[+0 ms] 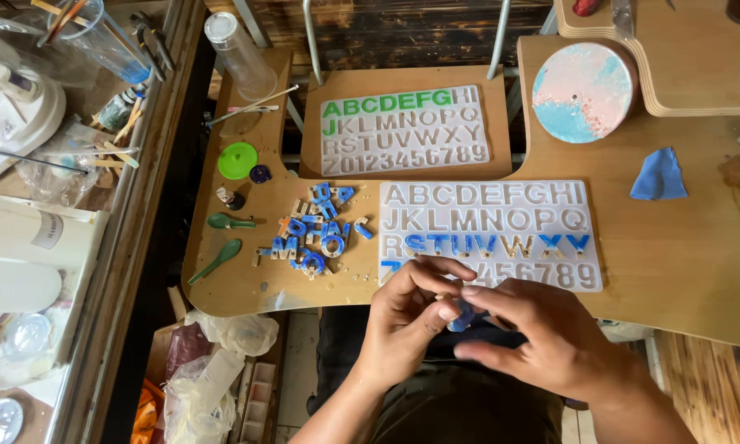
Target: The person uses a utility knife to trim and shape a small blue clay letter 'D' held in the left hand. The person repeatedly rotates the letter and carefully scrapes away excess clay from the edges and inner curves. The finished letter is placed into a silicone mold tray alongside other blue letters.
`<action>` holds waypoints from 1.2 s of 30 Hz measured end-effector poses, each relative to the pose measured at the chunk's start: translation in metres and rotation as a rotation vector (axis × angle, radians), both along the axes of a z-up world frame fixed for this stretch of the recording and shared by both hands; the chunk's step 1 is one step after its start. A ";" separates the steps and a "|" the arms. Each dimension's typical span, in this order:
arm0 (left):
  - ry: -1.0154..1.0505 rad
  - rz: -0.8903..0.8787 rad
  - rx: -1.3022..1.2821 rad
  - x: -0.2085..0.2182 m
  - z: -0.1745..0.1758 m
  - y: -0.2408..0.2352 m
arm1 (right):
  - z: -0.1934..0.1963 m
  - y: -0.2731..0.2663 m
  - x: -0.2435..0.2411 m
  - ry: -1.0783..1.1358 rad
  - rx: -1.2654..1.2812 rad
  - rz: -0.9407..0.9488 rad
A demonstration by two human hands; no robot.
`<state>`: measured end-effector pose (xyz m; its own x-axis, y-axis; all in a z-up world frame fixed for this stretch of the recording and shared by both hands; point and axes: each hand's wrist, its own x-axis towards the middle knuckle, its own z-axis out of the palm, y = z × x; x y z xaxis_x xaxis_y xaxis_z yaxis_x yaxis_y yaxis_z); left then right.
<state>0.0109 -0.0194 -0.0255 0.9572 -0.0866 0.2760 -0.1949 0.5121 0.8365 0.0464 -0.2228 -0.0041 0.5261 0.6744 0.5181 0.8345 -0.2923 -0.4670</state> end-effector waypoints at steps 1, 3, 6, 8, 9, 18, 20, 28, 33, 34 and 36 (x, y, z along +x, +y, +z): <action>0.003 0.000 -0.001 -0.001 0.000 0.000 | -0.004 0.000 0.000 0.003 -0.001 0.000; 0.038 -0.047 -0.032 -0.002 -0.001 0.000 | -0.011 0.001 0.002 0.053 0.032 -0.066; -0.052 -0.122 0.057 -0.002 0.004 0.005 | -0.028 -0.006 0.001 0.111 0.097 -0.116; -0.049 -0.123 0.114 0.000 0.009 0.005 | -0.034 -0.008 0.003 0.098 0.098 -0.148; -0.042 -0.122 0.170 0.000 0.012 0.005 | -0.037 -0.009 0.003 0.088 0.099 -0.178; 0.070 -0.070 0.374 0.020 -0.001 0.013 | -0.011 -0.006 0.023 0.215 -0.045 -0.012; 0.081 -0.101 0.337 0.022 -0.011 0.010 | -0.014 -0.007 0.027 0.150 -0.062 -0.016; -0.072 -0.087 0.510 0.022 -0.001 0.015 | 0.004 0.009 0.027 -0.042 -0.245 -0.153; -0.146 -0.047 0.656 0.020 0.006 0.015 | 0.003 0.013 0.027 -0.106 -0.246 -0.161; -0.146 -0.047 0.655 0.020 0.007 0.016 | 0.003 0.015 0.027 -0.106 -0.247 -0.161; -0.182 -0.026 0.656 0.019 0.009 0.015 | 0.003 0.017 0.027 -0.077 -0.238 -0.128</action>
